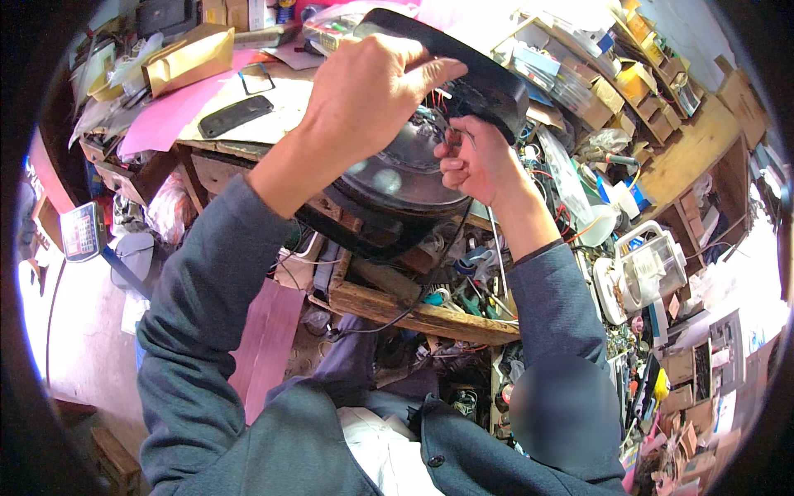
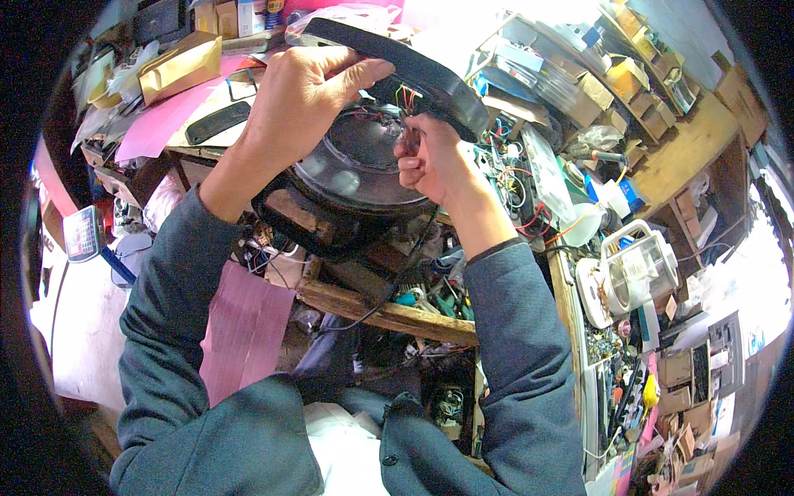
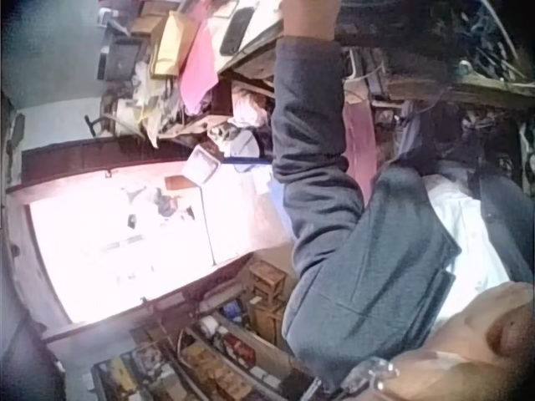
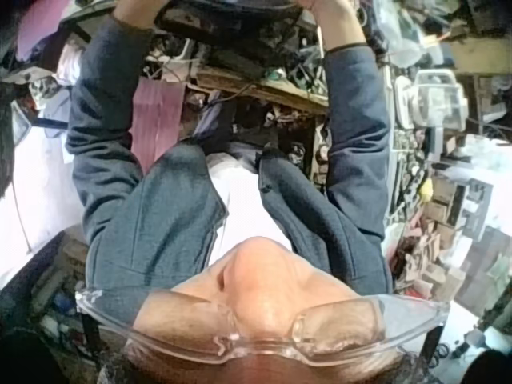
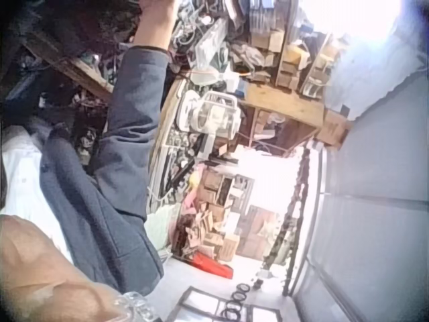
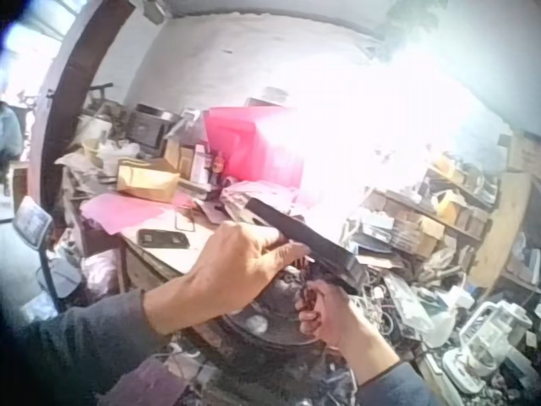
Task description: The person works on the internal wiring of a black circular appliance, using a screwdriver to adjust components and connect wires. They repeatedly open and close the appliance's top cover while manipulating the internal parts.
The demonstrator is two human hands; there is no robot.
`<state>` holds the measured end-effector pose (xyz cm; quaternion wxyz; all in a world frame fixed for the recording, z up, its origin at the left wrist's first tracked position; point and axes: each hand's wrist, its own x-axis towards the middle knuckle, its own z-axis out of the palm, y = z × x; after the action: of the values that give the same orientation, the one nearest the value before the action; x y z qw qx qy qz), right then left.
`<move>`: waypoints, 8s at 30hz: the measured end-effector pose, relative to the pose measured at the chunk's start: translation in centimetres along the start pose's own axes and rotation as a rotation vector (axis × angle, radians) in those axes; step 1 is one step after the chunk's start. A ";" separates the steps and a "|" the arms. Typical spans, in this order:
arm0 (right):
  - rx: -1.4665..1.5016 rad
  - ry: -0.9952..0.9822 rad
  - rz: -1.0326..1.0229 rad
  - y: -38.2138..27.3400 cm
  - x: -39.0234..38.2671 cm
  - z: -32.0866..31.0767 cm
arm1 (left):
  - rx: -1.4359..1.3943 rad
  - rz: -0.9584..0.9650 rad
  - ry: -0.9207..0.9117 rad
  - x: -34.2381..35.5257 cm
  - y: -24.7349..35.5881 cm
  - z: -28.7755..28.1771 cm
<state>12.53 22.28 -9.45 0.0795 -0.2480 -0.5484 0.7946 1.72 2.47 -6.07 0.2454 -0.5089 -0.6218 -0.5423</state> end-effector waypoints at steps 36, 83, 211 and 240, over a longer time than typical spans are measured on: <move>-0.077 0.091 0.053 0.3 -0.2 -1.8 | -0.012 -0.004 0.016 -0.1 -0.2 0.1; -0.149 -0.135 0.149 -1.4 1.9 1.7 | 0.015 0.016 0.012 0.5 0.0 0.4; -1.648 0.573 -1.111 2.4 6.3 -2.5 | 0.020 -0.016 -0.078 -2.1 0.1 -0.8; -1.524 0.860 -1.025 2.7 9.0 -0.7 | -0.001 0.004 -0.104 -2.4 -0.2 -0.8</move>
<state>5.49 25.40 -14.89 0.4222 -0.2325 -0.8745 -0.0534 2.18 0.85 -8.00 0.2135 -0.5379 -0.6324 -0.5149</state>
